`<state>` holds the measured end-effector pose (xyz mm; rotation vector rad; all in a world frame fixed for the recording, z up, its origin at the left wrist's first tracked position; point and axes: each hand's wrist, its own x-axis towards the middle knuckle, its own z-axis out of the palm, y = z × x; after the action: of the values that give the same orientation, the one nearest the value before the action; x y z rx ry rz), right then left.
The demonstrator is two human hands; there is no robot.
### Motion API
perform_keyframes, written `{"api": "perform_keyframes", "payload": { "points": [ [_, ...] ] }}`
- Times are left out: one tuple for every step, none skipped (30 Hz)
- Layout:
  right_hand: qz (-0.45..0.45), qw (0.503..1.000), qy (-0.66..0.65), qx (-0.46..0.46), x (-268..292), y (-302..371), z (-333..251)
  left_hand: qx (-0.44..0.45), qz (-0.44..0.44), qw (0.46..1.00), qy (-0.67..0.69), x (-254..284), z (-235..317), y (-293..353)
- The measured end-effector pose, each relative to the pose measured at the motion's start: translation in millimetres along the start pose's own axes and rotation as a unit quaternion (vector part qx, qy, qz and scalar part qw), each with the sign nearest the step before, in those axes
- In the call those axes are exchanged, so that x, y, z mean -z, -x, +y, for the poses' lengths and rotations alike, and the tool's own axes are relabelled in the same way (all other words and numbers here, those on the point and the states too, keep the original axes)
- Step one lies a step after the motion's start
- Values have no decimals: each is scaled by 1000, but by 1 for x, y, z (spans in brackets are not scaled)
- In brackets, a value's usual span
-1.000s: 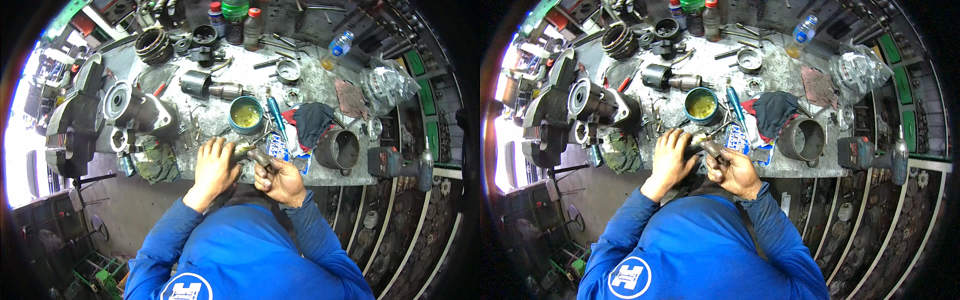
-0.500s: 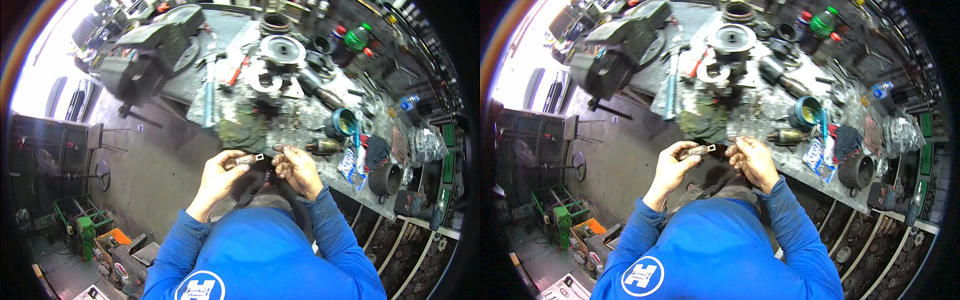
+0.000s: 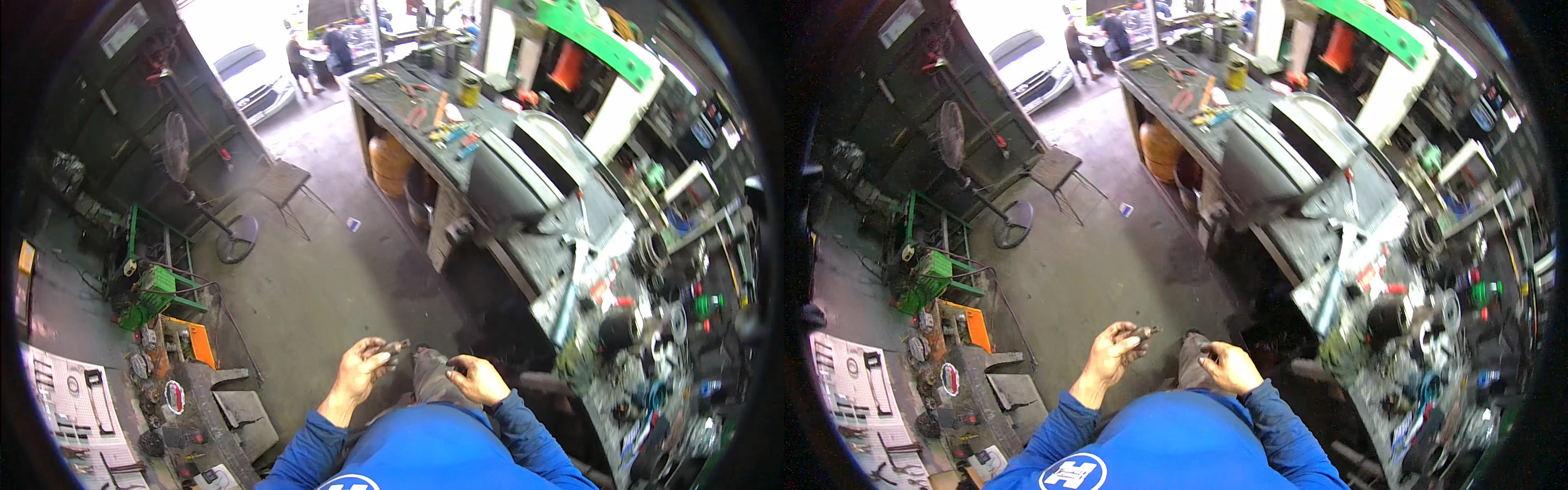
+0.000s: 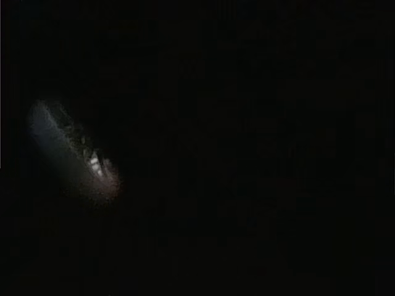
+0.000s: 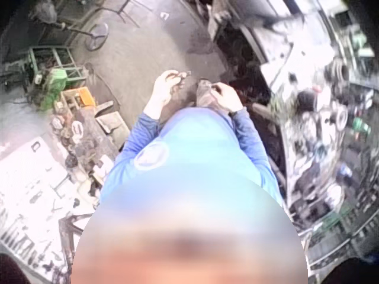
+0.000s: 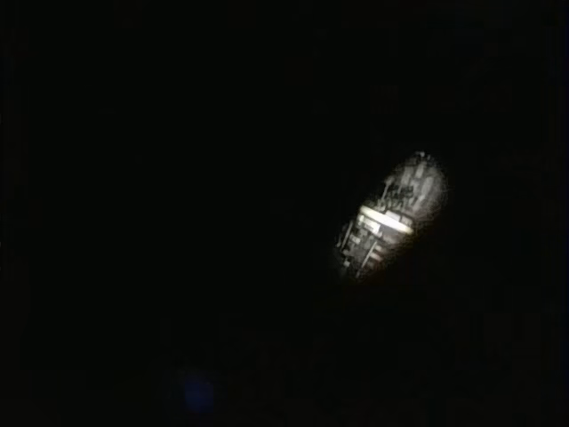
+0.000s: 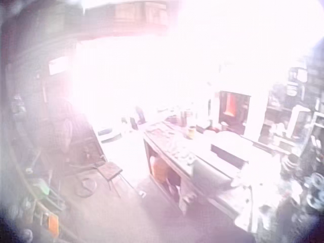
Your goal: The person assembles small mechanical components on a cluttered workbench, applying grease to parts and fitting them together. They then move to a bench grinder and grind a small metal piece against the wheel.
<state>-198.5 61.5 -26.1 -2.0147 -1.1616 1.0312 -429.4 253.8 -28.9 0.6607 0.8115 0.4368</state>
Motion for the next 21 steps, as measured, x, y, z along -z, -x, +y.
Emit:
{"api": "perform_keyframes", "payload": {
  "points": [
    [-24, 1000, -2, 9, 2, -28, -14, -16, -2, 999, 38, 20, 9, -12],
    [-67, 997, -30, 7, 5, -56, -27, -16, 12, 997, 73, 39, 17, -24],
    [-109, 992, -61, 5, 9, -88, -41, -17, 25, 994, 106, 57, 26, -37],
    [-127, 989, -71, 23, 12, -124, -56, -28, 44, 991, 124, 73, 36, -48],
    [-145, 985, -83, 41, 15, -162, -71, -37, 57, 989, 131, 87, 50, -63],
    [-164, 978, -103, 72, 16, -199, -86, -45, 71, 986, 142, 100, 64, -76],
    [-144, 978, -75, 134, 15, -241, -103, -49, 93, 982, 154, 109, 79, -88],
    [-165, 977, -93, 96, 16, -284, -121, -70, 111, 979, 159, 115, 97, -103],
    [-184, 974, -120, 58, 15, -323, -140, -87, 123, 974, 169, 120, 118, -119],
    [-173, 976, -120, 62, 15, -364, -158, -101, 130, 970, 177, 126, 143, -133],
    [-167, 977, -123, 54, 17, -403, -177, -109, 144, 966, 187, 130, 169, -147],
    [-151, 980, -120, 54, 19, -438, -194, -125, 143, 963, 193, 132, 194, -161],
    [-127, 979, -153, 45, 21, -466, -208, -145, 127, 964, 181, 134, 219, -176],
    [-124, 979, -131, 92, 27, -492, -219, -151, 138, 963, 177, 135, 242, -191],
    [-121, 980, -97, 126, 34, -518, -227, -166, 142, 960, 176, 137, 265, -209],
    [-164, 974, -118, 100, 41, -544, -233, -169, 138, 959, 179, 139, 286, -228],
    [-169, 974, -113, 99, 45, -568, -236, -163, 135, 959, 187, 142, 304, -249],
    [-179, 973, -112, 93, 50, -593, -238, -160, 131, 959, 194, 145, 322, -272],
    [-189, 970, -119, 96, 57, -620, -239, -160, 122, 958, 203, 149, 340, -299],
    [-183, 975, -102, 74, 60, -644, -240, -149, 111, 963, 197, 153, 358, -325],
    [-147, 982, -80, 85, 64, -664, -240, -127, 98, 967, 200, 157, 377, -353]
  ]
}}
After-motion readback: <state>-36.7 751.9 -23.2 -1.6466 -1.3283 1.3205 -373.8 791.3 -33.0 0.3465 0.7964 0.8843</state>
